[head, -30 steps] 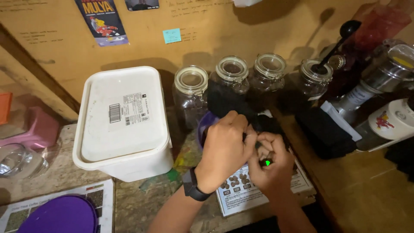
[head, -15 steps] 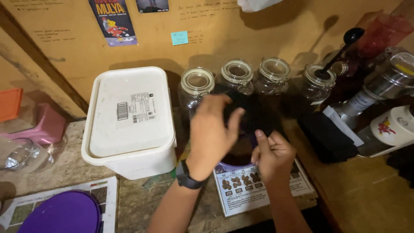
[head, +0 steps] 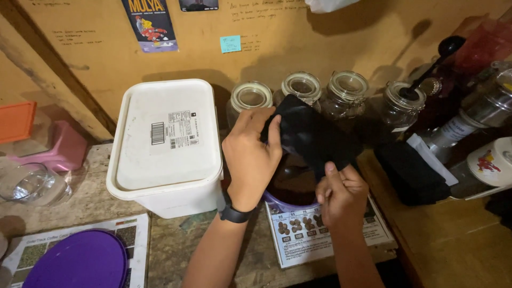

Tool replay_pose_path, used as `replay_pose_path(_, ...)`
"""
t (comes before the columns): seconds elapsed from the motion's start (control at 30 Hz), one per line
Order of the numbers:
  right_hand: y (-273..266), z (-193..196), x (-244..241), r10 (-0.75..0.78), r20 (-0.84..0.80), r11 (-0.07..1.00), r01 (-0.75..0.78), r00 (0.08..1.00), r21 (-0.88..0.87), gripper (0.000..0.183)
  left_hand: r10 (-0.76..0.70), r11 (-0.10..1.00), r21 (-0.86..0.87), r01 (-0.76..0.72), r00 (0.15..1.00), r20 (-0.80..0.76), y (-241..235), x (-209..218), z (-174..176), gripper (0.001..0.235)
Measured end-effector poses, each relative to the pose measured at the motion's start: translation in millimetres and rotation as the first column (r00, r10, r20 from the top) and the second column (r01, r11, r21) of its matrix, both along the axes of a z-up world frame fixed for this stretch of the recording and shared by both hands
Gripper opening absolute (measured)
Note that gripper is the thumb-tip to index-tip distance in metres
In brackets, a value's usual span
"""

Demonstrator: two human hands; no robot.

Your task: Measuring and packaging ground coffee into small pouches using a spoon and a digital scale.

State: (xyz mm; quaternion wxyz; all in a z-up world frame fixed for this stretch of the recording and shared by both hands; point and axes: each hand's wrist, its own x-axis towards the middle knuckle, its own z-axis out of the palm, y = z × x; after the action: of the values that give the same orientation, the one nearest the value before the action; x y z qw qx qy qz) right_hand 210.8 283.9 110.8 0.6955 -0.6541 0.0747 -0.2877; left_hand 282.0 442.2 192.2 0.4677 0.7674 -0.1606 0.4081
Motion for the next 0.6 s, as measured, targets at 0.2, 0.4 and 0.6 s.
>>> replay_pose_path(0.2, -8.2, -23.6, 6.9, 0.043, 0.095, 0.978, -0.062, 0.995, 0.201, 0.031, 0.067, 0.998, 0.005, -0.068, 0.994, 0.086, -4.9, -2.6, 0.5, 0.011)
replay_pose_path(0.4, -2.9, -14.0, 3.0, 0.075, 0.143, 0.961, -0.11, 0.987, 0.255, 0.036, 0.071, 0.997, -0.018, -0.069, 0.988, 0.14, -7.6, -3.2, 0.6, 0.006)
replay_pose_path(0.6, -24.8, -45.6, 10.6, 0.114, 0.083, 0.951, -0.133, 0.99, 0.277, 0.022, -0.066, 0.997, -0.028, 0.067, 0.997, 0.034, -2.3, 2.3, -4.4, 0.005)
